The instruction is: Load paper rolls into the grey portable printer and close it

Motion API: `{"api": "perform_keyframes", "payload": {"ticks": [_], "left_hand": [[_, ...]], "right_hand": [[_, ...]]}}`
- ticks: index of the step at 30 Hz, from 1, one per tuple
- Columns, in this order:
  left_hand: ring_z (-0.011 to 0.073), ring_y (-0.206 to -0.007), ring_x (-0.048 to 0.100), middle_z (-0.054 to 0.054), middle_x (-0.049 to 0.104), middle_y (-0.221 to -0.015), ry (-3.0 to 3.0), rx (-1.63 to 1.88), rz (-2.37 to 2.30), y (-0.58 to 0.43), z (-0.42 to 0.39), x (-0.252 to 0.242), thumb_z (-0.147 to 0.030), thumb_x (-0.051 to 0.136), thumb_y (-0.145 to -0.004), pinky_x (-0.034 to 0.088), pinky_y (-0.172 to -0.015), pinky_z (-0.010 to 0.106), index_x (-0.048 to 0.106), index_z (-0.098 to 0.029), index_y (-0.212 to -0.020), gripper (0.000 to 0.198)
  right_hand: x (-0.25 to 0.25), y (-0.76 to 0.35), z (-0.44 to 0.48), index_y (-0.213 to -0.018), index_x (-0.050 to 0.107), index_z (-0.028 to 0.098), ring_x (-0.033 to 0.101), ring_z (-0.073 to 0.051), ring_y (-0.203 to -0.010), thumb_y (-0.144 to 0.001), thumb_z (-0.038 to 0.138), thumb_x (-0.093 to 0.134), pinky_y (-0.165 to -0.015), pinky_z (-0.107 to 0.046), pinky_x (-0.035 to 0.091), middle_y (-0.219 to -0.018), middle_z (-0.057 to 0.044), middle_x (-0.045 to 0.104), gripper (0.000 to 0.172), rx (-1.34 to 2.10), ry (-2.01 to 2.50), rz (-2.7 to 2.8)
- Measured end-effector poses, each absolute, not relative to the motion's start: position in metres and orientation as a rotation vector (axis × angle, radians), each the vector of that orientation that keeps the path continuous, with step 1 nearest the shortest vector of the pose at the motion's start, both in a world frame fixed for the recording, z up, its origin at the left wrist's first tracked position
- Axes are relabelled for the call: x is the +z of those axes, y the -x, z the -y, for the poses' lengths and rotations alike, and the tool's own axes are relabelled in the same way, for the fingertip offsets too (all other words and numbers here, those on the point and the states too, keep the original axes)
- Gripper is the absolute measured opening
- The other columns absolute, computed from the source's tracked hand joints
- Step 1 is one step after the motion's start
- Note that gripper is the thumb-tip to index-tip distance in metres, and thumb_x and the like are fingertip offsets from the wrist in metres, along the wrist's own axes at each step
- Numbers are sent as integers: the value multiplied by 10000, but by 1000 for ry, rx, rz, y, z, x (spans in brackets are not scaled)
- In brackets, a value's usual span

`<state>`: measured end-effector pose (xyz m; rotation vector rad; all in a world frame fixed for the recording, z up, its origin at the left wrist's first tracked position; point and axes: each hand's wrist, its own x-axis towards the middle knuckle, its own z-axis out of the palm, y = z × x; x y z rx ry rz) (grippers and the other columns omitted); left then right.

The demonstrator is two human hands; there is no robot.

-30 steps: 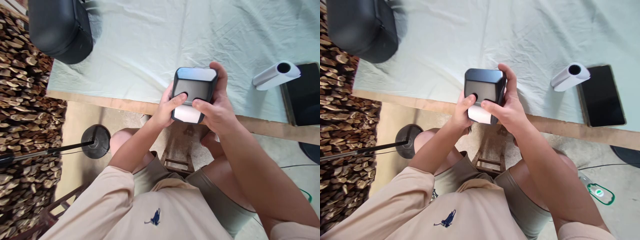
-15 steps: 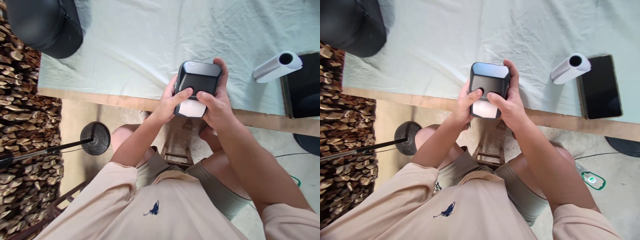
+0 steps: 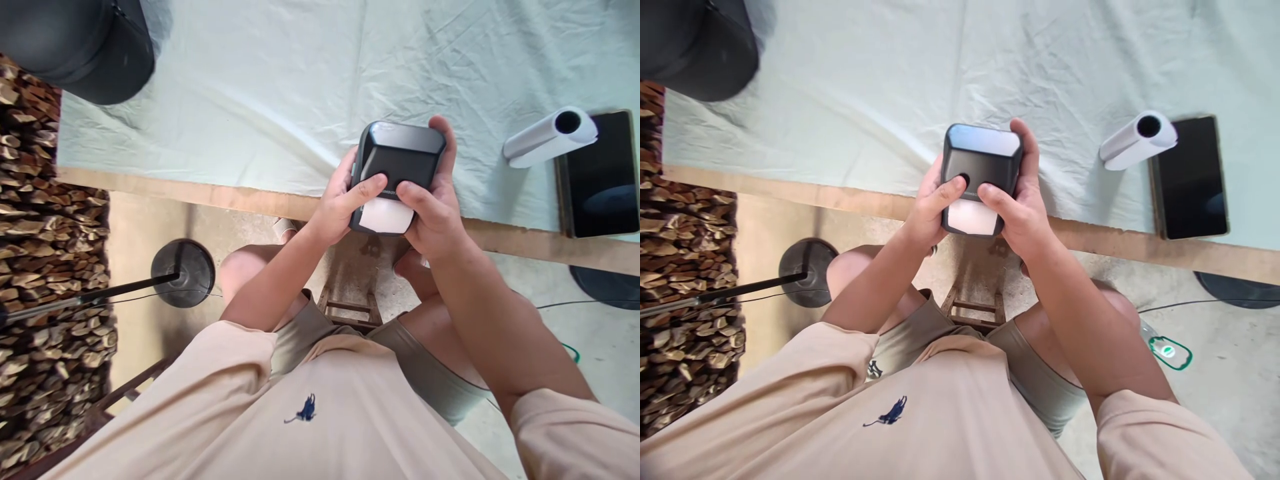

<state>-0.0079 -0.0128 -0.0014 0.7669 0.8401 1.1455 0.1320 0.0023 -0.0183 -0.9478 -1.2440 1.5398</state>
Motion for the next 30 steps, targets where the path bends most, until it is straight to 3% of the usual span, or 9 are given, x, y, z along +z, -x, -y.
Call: {"api": "perform_keyframes", "payload": {"ticks": [8,13,17,21,30], "left_hand": [[155,-901,677,6,641,-920,-771,1137,-827,8,10,-3,-480,686,-835,532,-666,237,554,-248,-1081,363],[228,-1081,677,18,665,-959,-708,1170,-840,5,10,-3,-521,746,-761,568,-824,306,589,-244,-1040,424],[245,-1229,625,32,716,-1046,-661,1210,-809,3,7,-6,-589,625,-827,574,-915,306,620,-259,-1044,395],[239,-1208,643,31,738,-1071,-551,1175,-790,6,3,-14,-664,474,-884,577,-949,323,620,-250,-1076,479],[235,-1150,686,28,752,-954,-486,1145,-861,11,0,-20,-653,522,-874,601,-916,336,625,-214,-1048,483]], "right_hand": [[-25,-135,-8,-1410,110,456,526,-241,-1321,-720,699,623,-951,-428,561,-1486,-23,423,894,1488,921,1339],[-25,-135,-8,-1433,111,441,539,-242,-1303,-720,732,606,-941,-421,569,-1469,-29,441,916,1443,935,1366],[-25,-135,-8,-1407,139,433,555,-229,-1287,-716,632,685,-973,-412,575,-1450,-24,447,903,1539,884,1258],[-25,-136,-10,-1414,139,412,586,-217,-1253,-730,515,718,-1046,-426,554,-1461,-39,448,902,1609,898,1193],[-30,-136,-11,-1484,26,423,570,-187,-1289,-772,457,682,-1085,-385,530,-1495,-24,427,969,1568,832,1267]]}}
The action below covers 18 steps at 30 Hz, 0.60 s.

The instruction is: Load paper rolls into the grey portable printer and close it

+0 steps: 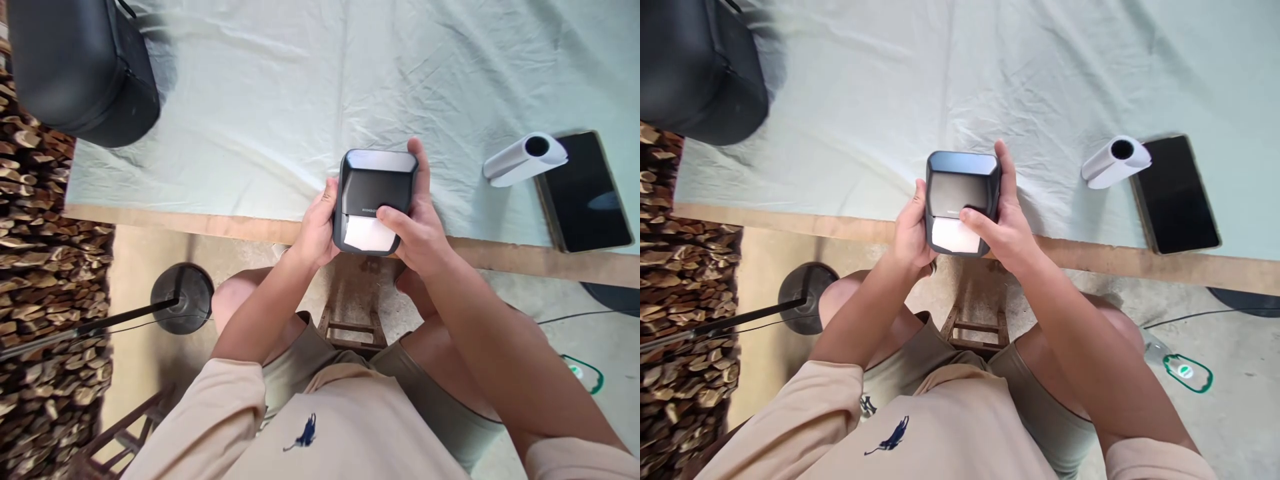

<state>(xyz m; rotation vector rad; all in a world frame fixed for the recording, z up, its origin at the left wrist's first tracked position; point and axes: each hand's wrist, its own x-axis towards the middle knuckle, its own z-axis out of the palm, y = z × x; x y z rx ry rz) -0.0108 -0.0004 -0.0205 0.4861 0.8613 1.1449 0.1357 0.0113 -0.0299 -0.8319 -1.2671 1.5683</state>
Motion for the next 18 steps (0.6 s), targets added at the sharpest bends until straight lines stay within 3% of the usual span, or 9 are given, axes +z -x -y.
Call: {"api": "perform_keyframes", "payload": {"ticks": [7,9,11,13,15,18], "left_hand": [[249,-1242,633,19,765,-999,-476,1132,-851,13,-1,-22,-603,546,-876,612,-928,355,677,-242,-972,396],[266,-1277,606,20,764,-1010,-460,1113,-786,13,-1,-21,-579,504,-898,607,-950,388,691,-253,-934,378],[283,-1301,587,28,759,-1025,-452,1126,-715,12,-1,-18,-586,451,-913,596,-964,408,691,-249,-955,416],[288,-1321,574,41,749,-1058,-473,1156,-681,10,0,-14,-628,407,-916,580,-983,401,677,-232,-1014,489],[281,-1313,583,49,741,-1077,-527,1171,-704,9,0,-12,-632,451,-902,571,-985,374,661,-221,-1051,485],[262,-1218,649,34,739,-1063,-582,1146,-787,9,0,-14,-537,611,-858,586,-934,337,642,-217,-1090,397]], "right_hand": [[-22,-139,-10,-1511,-166,393,605,-208,-1198,-770,488,680,-1011,-422,565,-1475,-55,449,1129,1581,831,1396],[-20,-145,-13,-1546,-43,384,590,-214,-1180,-760,482,696,-946,-399,583,-1429,-69,468,1084,1404,899,1571],[-16,-152,-19,-1525,239,345,557,-231,-1167,-702,480,752,-874,-370,584,-1339,-96,486,979,1057,1022,1723],[-8,-156,-26,-1388,459,295,564,-215,-1029,-672,481,778,-787,-355,562,-1147,-96,534,806,700,1117,1780],[3,-155,-33,-1261,505,282,528,-140,-755,-721,512,740,-660,-327,503,-934,-46,538,633,514,1154,1745],[20,-149,-39,-1063,429,263,420,-53,-532,-862,535,593,-515,-286,395,-933,-8,516,376,515,1120,1589]]}}
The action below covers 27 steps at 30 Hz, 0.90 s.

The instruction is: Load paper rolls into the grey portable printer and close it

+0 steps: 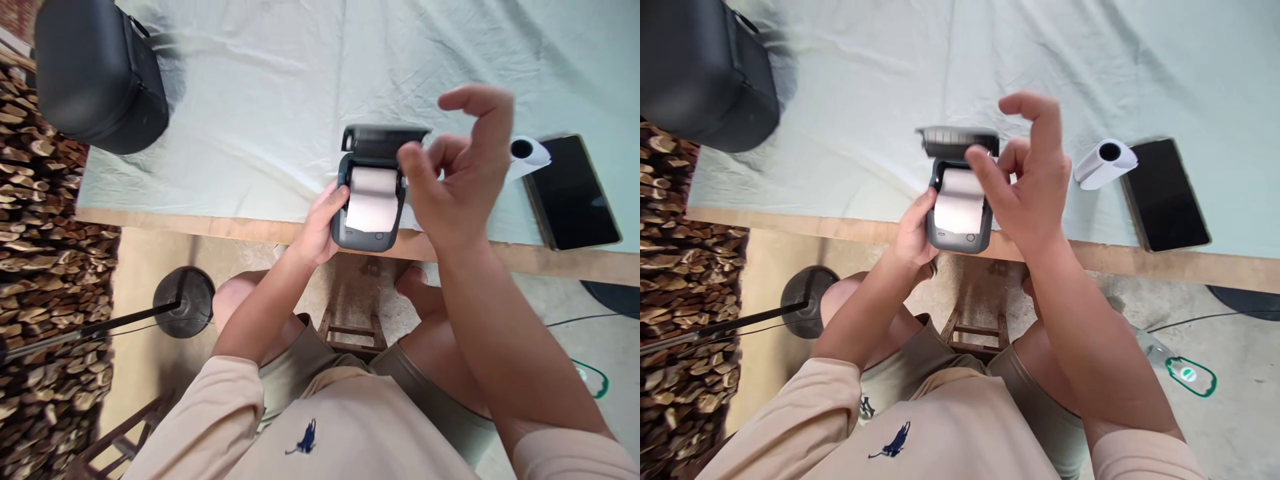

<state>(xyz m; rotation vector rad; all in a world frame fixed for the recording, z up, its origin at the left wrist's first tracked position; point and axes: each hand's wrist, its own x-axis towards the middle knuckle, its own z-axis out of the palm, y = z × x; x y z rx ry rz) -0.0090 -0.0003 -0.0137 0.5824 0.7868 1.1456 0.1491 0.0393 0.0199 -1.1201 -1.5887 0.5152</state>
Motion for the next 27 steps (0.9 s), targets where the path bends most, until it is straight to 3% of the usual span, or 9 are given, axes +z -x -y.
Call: {"api": "perform_keyframes", "payload": {"ticks": [4,8,10,13,16,22,27], "left_hand": [[250,-1166,675,31,738,-1025,-553,1109,-809,11,0,-18,-529,624,-858,597,-879,308,647,-208,-1082,393],[246,-1188,663,29,730,-1002,-586,1128,-766,11,1,-16,-487,610,-882,594,-913,319,640,-209,-1069,336],[228,-1089,701,22,718,-958,-629,1106,-758,10,2,-15,-460,629,-876,604,-813,285,623,-216,-1087,322],[151,-832,710,1,675,-857,-677,1057,-775,11,2,-13,-438,638,-876,547,-623,204,612,-225,-1088,301],[92,-672,644,-17,633,-788,-680,1049,-807,11,2,-13,-430,649,-873,503,-572,178,620,-224,-1049,274],[110,-725,663,-2,678,-840,-638,1087,-793,10,1,-15,-465,638,-873,545,-631,203,657,-208,-1045,310],[188,-922,716,16,738,-923,-528,1100,-769,12,-2,-15,-466,589,-900,596,-764,284,668,-197,-1009,301]], "right_hand": [[39,-146,-39,-857,328,234,613,-114,-744,-949,404,458,-588,-279,446,-847,3,510,233,525,1083,1609],[55,-151,-30,-820,556,218,490,-118,-610,-826,245,589,-645,-315,383,-724,4,584,42,504,1323,2008],[60,-151,-25,-921,647,253,456,-135,-605,-786,261,616,-649,-324,346,-723,-20,598,139,410,1592,2254],[61,-149,-23,-1106,647,313,440,-149,-604,-783,336,625,-625,-310,316,-729,-40,587,325,331,1791,2425],[55,-147,-27,-1099,645,316,422,-139,-583,-766,335,635,-612,-300,310,-698,-35,558,334,358,1797,2428],[52,-155,-29,-1040,644,305,426,-112,-585,-664,247,654,-602,-285,304,-754,1,640,381,461,1640,2243],[48,-166,-35,-1039,549,263,316,-53,-436,-709,283,558,-463,-245,239,-667,31,587,331,1114,1258,1563]]}}
